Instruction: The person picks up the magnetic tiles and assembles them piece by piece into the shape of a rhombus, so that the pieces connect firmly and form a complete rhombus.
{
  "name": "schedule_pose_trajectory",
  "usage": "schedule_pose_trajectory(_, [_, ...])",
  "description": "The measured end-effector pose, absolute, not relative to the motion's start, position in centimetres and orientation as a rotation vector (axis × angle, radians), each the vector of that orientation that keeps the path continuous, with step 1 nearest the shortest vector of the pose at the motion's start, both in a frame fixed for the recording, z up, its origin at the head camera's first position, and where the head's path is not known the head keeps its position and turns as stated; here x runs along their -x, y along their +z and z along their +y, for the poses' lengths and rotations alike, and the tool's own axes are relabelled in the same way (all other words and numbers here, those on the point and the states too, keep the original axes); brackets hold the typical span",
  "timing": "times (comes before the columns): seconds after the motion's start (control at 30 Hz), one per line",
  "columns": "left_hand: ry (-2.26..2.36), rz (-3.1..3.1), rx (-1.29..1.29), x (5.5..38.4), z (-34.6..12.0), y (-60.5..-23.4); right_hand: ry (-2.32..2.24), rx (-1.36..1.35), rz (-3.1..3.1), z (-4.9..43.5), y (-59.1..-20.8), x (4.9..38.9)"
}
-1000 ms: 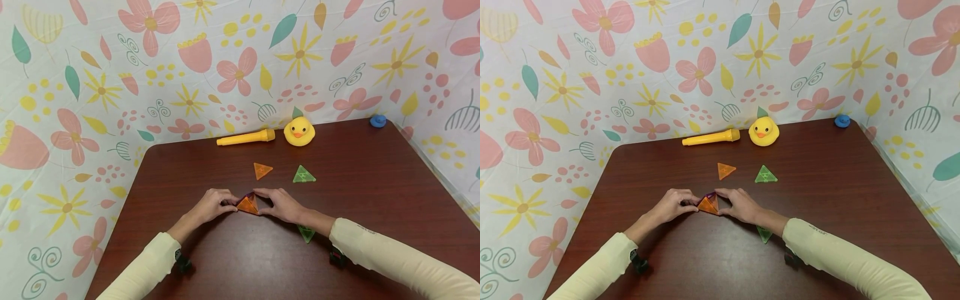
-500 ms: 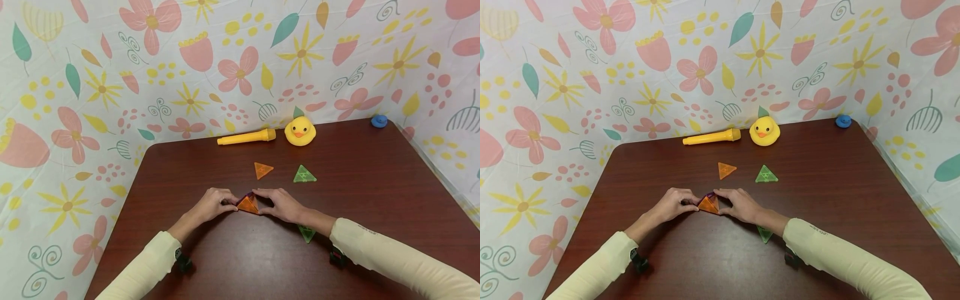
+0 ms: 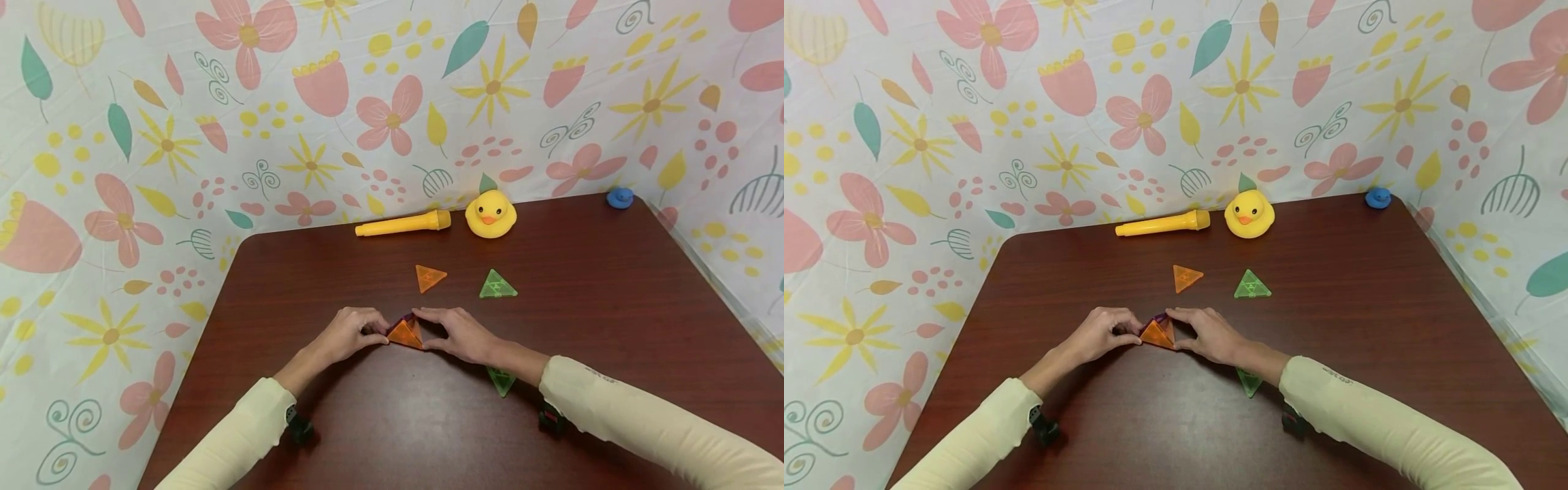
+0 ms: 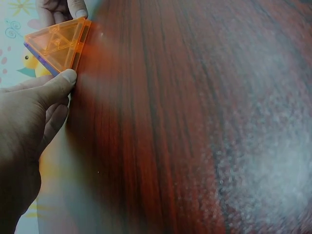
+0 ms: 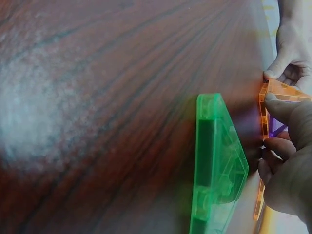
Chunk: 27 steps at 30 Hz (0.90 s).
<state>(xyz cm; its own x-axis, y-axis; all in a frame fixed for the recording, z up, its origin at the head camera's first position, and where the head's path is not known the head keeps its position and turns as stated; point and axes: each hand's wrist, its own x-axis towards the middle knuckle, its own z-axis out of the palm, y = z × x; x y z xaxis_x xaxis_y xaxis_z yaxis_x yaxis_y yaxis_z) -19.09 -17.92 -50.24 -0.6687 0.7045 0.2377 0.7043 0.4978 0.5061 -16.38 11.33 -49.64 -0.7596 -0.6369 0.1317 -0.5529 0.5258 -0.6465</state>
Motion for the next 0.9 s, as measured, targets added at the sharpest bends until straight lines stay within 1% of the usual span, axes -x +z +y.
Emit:
schedule_pose_trajectory(0.63, [0.805,2.748,-1.243,19.1,-18.5,-50.3,-1.074,0.969,2.622,11.4,-49.3,16.9])
schedule_pose_trajectory(0.9, [0.832,2.735,-1.254,19.2,-18.8,-50.5,-1.116,0.963,2.64,12.4,-49.2,17.6])
